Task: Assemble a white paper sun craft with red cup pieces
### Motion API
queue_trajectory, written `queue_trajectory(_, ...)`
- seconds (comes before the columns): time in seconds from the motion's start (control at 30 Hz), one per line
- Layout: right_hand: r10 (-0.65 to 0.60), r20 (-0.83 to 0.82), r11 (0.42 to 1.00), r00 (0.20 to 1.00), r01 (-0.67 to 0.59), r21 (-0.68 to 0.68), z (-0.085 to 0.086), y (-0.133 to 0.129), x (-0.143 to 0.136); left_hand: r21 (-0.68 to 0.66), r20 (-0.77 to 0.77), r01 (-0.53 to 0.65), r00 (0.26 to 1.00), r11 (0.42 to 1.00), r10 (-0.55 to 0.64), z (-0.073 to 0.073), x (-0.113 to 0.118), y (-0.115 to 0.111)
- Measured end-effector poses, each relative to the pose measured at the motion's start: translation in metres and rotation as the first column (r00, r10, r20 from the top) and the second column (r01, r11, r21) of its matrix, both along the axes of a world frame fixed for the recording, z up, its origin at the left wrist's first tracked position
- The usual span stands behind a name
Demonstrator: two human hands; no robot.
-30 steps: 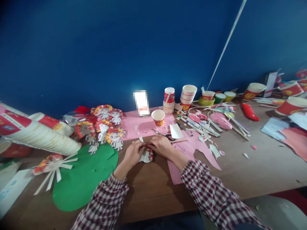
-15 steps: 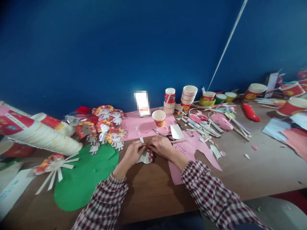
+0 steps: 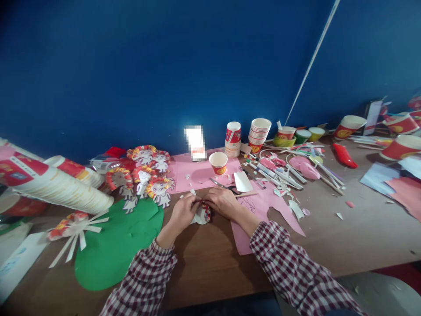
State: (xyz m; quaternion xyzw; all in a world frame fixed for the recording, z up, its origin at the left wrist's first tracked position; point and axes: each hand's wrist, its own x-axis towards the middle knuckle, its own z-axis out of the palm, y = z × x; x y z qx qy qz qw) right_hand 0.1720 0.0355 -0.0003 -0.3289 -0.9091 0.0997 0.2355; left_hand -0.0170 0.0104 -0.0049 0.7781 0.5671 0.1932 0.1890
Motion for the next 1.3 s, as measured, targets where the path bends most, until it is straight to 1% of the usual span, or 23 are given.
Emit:
queue_trajectory(0.3, 0.013, 0.011, 0.999, 1.0, -0.012, -0.029, 0.003, -0.001, 0.002, -0.009, 0.006, -0.037, 0.999, 0.999, 0.037, 0.001, 0.0, 0.0)
queue_trajectory(0.6, 0.011, -0.021, 1.0, 1.0, -0.011, 0.0, 0.001, -0.001, 0.0, -0.042, 0.098, -0.057, 0.993, 0.998, 0.061, 0.005, 0.0, 0.001)
queue_trajectory(0.8, 0.008, -0.006, 1.0, 1.0, -0.008, 0.009, 0.002, -0.002, 0.0, -0.043, 0.091, -0.067, 0.993, 0.997, 0.071, 0.005, 0.001, 0.0)
queue_trajectory(0.97, -0.002, -0.028, 1.0, 1.0, 0.002, 0.001, -0.002, 0.0, -0.001, -0.051, 0.078, -0.079, 0.994, 0.996, 0.083, 0.004, 0.001, 0.0)
queue_trajectory(1.13, 0.02, -0.057, 1.0, 0.998, -0.02, 0.0, -0.006, 0.002, -0.001, -0.049, 0.091, -0.092, 0.991, 0.995, 0.096, 0.002, 0.001, -0.001)
queue_trajectory(1.3, 0.028, -0.07, 1.0, 0.997, -0.028, 0.005, -0.007, 0.003, -0.002, -0.073, 0.116, -0.071, 0.99, 0.995, 0.08, 0.002, 0.0, 0.002)
